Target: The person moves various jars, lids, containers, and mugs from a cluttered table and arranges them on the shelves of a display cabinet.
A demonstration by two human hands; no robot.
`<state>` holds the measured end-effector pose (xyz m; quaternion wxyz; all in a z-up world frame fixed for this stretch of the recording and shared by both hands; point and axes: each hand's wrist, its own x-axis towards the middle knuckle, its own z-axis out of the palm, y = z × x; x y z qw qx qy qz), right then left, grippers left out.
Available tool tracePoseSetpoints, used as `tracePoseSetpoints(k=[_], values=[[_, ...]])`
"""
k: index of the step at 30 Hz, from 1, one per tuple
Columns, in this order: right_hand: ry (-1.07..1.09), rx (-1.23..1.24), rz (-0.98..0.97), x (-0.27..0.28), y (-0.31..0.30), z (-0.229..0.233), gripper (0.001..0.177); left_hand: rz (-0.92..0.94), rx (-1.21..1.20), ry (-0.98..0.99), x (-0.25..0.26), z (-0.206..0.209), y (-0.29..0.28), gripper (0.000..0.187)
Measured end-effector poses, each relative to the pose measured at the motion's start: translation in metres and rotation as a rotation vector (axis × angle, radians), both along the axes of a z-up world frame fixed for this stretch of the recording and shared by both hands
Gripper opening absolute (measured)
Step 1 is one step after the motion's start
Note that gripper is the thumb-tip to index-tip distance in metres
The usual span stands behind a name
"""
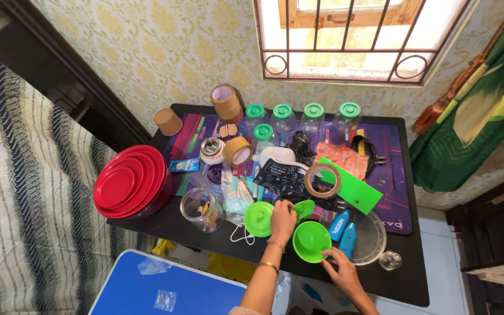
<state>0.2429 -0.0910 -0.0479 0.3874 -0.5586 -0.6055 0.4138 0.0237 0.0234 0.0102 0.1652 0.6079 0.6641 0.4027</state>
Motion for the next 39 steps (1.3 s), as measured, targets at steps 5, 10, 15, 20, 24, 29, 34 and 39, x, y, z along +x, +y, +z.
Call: tracePoseSetpoints(k=[5,10,15,20,24,29,34,39], values=[[0.113,0.02,-0.007,0.0,0.009,-0.005,0.029,0.063,0.175,-0.243,0.002,0.046,-0.044,0.01],[0.203,-0.08,-0.043,0.005,0.02,-0.002,0.028,0.06,0.251,-0.351,-0.001,0.043,-0.085,0.01],[0.386,-0.216,-0.019,0.007,0.031,0.009,0.029,-0.038,0.277,-0.407,-0.002,0.023,-0.109,0.01],[0.515,-0.319,0.0,-0.001,0.028,0.017,0.034,-0.148,0.218,-0.268,-0.003,0.015,-0.122,0.012],[0.631,-0.393,-0.059,-0.004,0.028,0.003,0.036,-0.242,0.218,-0.152,-0.005,0.015,-0.135,0.01],[0.659,-0.388,-0.079,0.0,0.032,-0.02,0.038,-0.294,0.152,-0.113,-0.006,0.025,-0.147,0.014],[0.604,-0.364,-0.059,0.001,0.032,-0.008,0.038,-0.243,0.217,0.003,-0.002,0.054,-0.131,0.025],[0.502,-0.312,-0.063,-0.004,0.029,0.007,0.037,-0.303,0.099,0.172,0.001,0.046,-0.096,0.034]])
